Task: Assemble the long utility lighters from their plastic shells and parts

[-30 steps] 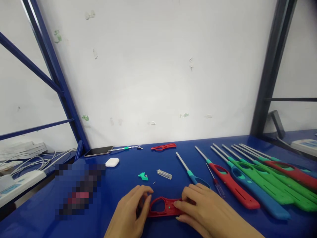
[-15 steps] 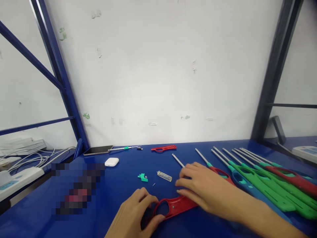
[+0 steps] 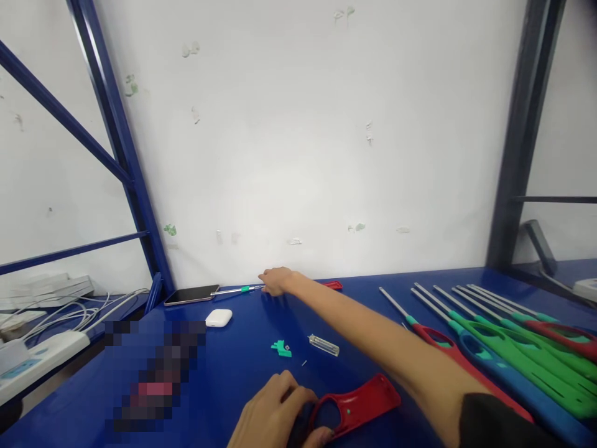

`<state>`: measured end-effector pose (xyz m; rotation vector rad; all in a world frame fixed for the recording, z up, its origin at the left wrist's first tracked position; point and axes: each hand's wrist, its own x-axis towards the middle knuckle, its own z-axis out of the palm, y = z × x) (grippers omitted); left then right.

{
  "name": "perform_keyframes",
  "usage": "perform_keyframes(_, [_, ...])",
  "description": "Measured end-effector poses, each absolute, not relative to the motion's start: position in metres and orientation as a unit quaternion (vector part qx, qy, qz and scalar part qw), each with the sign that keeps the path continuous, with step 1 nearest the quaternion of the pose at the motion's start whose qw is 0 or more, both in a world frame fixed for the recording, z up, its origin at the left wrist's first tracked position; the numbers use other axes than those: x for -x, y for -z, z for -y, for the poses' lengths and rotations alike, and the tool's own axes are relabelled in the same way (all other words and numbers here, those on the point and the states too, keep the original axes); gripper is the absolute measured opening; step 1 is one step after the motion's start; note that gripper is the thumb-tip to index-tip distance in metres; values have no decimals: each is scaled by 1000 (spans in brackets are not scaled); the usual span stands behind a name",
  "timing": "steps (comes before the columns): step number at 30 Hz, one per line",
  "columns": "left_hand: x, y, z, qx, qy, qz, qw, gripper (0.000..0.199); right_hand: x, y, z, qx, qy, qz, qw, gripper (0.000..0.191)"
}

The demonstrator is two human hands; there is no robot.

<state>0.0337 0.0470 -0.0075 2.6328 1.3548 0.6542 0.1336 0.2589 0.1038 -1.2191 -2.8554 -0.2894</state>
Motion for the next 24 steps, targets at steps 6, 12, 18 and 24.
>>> perform_keyframes(6, [-44, -4, -44, -867, -163, -469, 46, 20, -80, -88, -253, 378, 110, 919, 20, 38])
perform_keyframes(12, [-50, -11, -42, -863, -151, -481, 38, 17, -74, -97, -245, 367, 132, 921, 16, 38])
perform_keyframes(18, [-47, -3, -44, -865, -187, -465, 16, 23, -97, -137, -227, 352, 144, 923, 58, 38])
perform_keyframes(24, [-39, 1, -31, -850, -397, -309, -158, 26, -177, -166, -153, 290, 131, 942, 109, 23])
